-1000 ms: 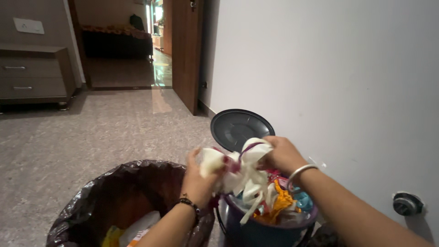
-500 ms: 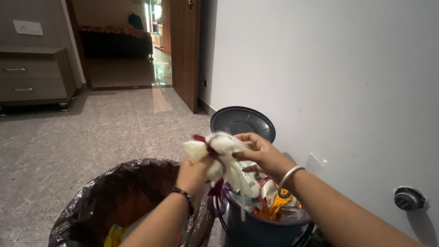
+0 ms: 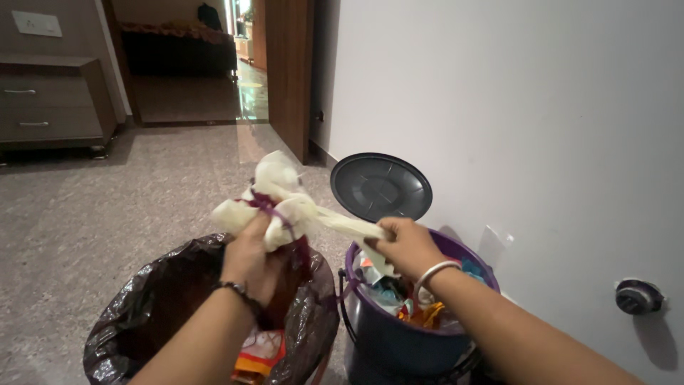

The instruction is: The person sorts trash by picking up various items from a purple bin and placing them into a larger brown trash bag. Items handled include crumpled paper, plastic wrappers, and fabric pieces. The person handles each item individually and transfers it to the larger bag.

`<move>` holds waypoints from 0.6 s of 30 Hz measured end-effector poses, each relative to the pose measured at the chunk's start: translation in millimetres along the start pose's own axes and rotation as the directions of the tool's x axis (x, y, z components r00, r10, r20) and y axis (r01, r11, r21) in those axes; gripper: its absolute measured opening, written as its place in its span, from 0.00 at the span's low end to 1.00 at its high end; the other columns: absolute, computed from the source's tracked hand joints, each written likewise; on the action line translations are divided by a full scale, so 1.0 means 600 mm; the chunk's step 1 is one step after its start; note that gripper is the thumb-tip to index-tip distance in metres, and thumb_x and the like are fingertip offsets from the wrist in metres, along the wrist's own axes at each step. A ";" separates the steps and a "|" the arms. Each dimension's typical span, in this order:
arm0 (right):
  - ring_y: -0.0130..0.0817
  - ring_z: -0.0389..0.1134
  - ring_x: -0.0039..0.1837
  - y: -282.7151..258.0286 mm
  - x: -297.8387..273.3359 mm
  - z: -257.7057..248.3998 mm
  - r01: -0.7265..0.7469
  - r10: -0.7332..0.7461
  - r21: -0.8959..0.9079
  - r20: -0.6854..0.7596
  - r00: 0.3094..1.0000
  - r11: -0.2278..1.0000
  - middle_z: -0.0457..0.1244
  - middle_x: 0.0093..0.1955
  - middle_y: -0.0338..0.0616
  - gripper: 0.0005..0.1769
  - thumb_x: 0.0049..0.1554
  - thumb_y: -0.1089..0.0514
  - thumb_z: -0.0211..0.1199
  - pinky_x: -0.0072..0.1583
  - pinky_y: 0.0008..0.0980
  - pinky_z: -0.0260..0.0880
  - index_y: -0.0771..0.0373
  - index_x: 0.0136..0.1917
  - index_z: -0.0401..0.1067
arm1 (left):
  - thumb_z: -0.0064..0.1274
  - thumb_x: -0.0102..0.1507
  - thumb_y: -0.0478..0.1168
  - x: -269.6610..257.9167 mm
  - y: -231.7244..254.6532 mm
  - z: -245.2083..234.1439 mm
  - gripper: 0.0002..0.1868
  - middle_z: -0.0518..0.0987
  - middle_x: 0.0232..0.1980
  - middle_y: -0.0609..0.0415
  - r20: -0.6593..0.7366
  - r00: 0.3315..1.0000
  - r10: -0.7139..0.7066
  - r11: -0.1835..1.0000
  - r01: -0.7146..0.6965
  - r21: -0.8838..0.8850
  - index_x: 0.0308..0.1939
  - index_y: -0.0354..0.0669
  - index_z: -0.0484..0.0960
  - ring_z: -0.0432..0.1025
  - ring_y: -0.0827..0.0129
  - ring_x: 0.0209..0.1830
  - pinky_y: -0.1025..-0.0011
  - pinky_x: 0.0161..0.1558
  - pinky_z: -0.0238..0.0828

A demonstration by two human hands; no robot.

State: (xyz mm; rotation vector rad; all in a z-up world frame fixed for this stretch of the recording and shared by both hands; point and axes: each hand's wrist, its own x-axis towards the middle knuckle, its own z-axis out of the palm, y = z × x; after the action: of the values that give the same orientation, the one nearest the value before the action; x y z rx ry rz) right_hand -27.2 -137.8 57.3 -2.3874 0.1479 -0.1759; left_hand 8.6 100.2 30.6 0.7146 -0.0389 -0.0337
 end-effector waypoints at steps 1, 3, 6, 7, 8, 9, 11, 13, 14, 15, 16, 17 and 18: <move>0.29 0.69 0.34 -0.008 0.000 -0.003 0.020 -0.020 0.005 -0.038 0.999 1.000 0.71 0.36 0.42 0.13 0.58 0.51 0.65 0.40 0.33 0.72 0.60 0.51 0.81 | 0.55 0.63 0.43 0.000 0.002 -0.017 0.16 0.84 0.46 0.53 -0.028 1.000 0.007 0.999 -0.006 0.033 0.52 0.41 0.81 0.78 0.66 0.43 0.64 0.44 0.77; 0.32 0.68 0.33 -0.025 -0.005 -0.004 0.056 -0.054 0.011 -0.111 0.992 0.998 0.71 0.36 0.43 0.11 0.58 0.53 0.64 0.39 0.35 0.71 0.58 0.51 0.81 | 0.57 0.62 0.43 -0.003 0.002 -0.057 0.17 0.84 0.46 0.53 -0.085 0.996 0.019 0.995 -0.011 0.098 0.52 0.39 0.82 0.78 0.66 0.41 0.63 0.42 0.76; 0.27 0.72 0.35 -0.051 -0.014 0.001 0.298 -0.297 -0.043 -0.298 0.907 0.954 0.72 0.36 0.43 0.09 0.54 0.59 0.65 0.42 0.30 0.72 0.59 0.48 0.81 | 0.58 0.62 0.44 0.009 -0.013 -0.108 0.18 0.84 0.46 0.52 -0.225 0.967 0.119 0.926 -0.026 0.376 0.53 0.37 0.82 0.77 0.66 0.39 0.65 0.42 0.72; 0.28 0.72 0.36 -0.060 -0.017 0.005 0.350 -0.349 -0.056 -0.315 0.882 0.935 0.72 0.37 0.44 0.09 0.54 0.60 0.65 0.42 0.29 0.72 0.60 0.48 0.81 | 0.60 0.60 0.43 0.015 -0.019 -0.123 0.20 0.84 0.46 0.52 -0.224 0.959 0.174 0.886 -0.053 0.461 0.53 0.37 0.83 0.77 0.66 0.40 0.66 0.42 0.73; 0.29 0.72 0.36 -0.068 -0.019 0.010 0.400 -0.400 -0.070 -0.332 0.854 0.914 0.72 0.38 0.45 0.09 0.53 0.61 0.64 0.43 0.29 0.73 0.61 0.47 0.82 | 0.62 0.58 0.42 0.022 -0.025 -0.135 0.21 0.85 0.46 0.52 -0.216 0.949 0.227 0.837 -0.077 0.542 0.52 0.36 0.83 0.78 0.66 0.41 0.67 0.43 0.73; 0.30 0.73 0.37 -0.077 -0.021 0.016 0.451 -0.450 -0.084 -0.348 0.823 0.889 0.72 0.39 0.46 0.09 0.53 0.62 0.64 0.43 0.29 0.73 0.62 0.47 0.82 | 0.64 0.56 0.42 0.027 -0.031 -0.147 0.22 0.85 0.46 0.52 -0.204 0.938 0.280 0.779 -0.099 0.619 0.52 0.36 0.83 0.79 0.66 0.41 0.68 0.44 0.74; 0.31 0.75 0.38 -0.089 -0.025 0.030 0.421 -0.398 0.019 -0.293 0.869 0.907 0.73 0.40 0.46 0.12 0.53 0.62 0.62 0.44 0.29 0.75 0.61 0.49 0.81 | 0.67 0.50 0.41 0.024 -0.033 -0.174 0.29 0.84 0.50 0.50 -0.264 0.919 0.294 0.638 0.017 0.770 0.54 0.38 0.80 0.79 0.64 0.46 0.65 0.49 0.76; 0.31 0.76 0.39 -0.098 -0.025 0.042 0.407 -0.378 0.079 -0.246 0.893 0.910 0.73 0.41 0.46 0.13 0.52 0.62 0.62 0.46 0.29 0.77 0.61 0.51 0.80 | 0.72 0.47 0.42 0.022 -0.024 -0.187 0.39 0.77 0.58 0.45 -0.359 0.876 0.323 0.484 0.173 0.858 0.61 0.44 0.75 0.74 0.57 0.53 0.60 0.54 0.73; 0.31 0.77 0.40 -0.101 -0.024 0.049 0.411 -0.383 0.090 -0.228 0.895 0.907 0.73 0.41 0.46 0.13 0.51 0.62 0.63 0.47 0.29 0.77 0.61 0.51 0.80 | 0.75 0.46 0.43 0.021 -0.016 -0.189 0.46 0.71 0.63 0.42 -0.421 0.838 0.347 0.410 0.268 0.872 0.67 0.49 0.71 0.69 0.51 0.58 0.57 0.57 0.69; 0.31 0.77 0.41 -0.102 -0.023 0.054 0.414 -0.388 0.098 -0.211 0.897 0.905 0.73 0.41 0.46 0.14 0.51 0.62 0.63 0.47 0.29 0.77 0.60 0.51 0.80 | 0.78 0.45 0.44 0.018 -0.010 -0.189 0.53 0.65 0.69 0.39 -0.475 0.796 0.376 0.335 0.361 0.870 0.72 0.53 0.67 0.64 0.46 0.63 0.55 0.60 0.65; 0.31 0.77 0.42 -0.101 -0.023 0.059 0.417 -0.395 0.089 -0.192 0.898 0.905 0.73 0.41 0.47 0.14 0.51 0.62 0.63 0.48 0.29 0.77 0.60 0.51 0.81 | 0.77 0.44 0.44 0.012 -0.005 -0.187 0.52 0.67 0.67 0.39 -0.387 0.812 0.436 0.300 0.274 0.914 0.70 0.51 0.69 0.64 0.47 0.64 0.55 0.62 0.64; 0.32 0.77 0.42 -0.100 -0.023 0.064 0.419 -0.402 0.080 -0.175 0.899 0.904 0.74 0.41 0.48 0.14 0.51 0.63 0.63 0.48 0.30 0.77 0.60 0.50 0.81 | 0.75 0.43 0.45 0.005 0.000 -0.182 0.50 0.69 0.66 0.40 -0.294 0.819 0.492 0.259 0.184 0.948 0.69 0.50 0.70 0.64 0.47 0.65 0.55 0.63 0.62; 0.32 0.77 0.43 -0.098 -0.022 0.068 0.422 -0.408 0.070 -0.157 0.899 0.904 0.74 0.41 0.48 0.14 0.51 0.63 0.63 0.49 0.30 0.77 0.60 0.50 0.82 | 0.74 0.42 0.45 -0.002 0.004 -0.175 0.49 0.71 0.65 0.40 -0.197 0.816 0.543 0.212 0.094 0.973 0.67 0.48 0.72 0.64 0.47 0.65 0.56 0.64 0.61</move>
State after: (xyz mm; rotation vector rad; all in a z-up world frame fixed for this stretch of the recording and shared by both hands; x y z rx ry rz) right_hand -30.1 -65.3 66.5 -2.2738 -0.3063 -0.5389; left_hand 12.2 170.9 -47.0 2.0187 0.4085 0.5713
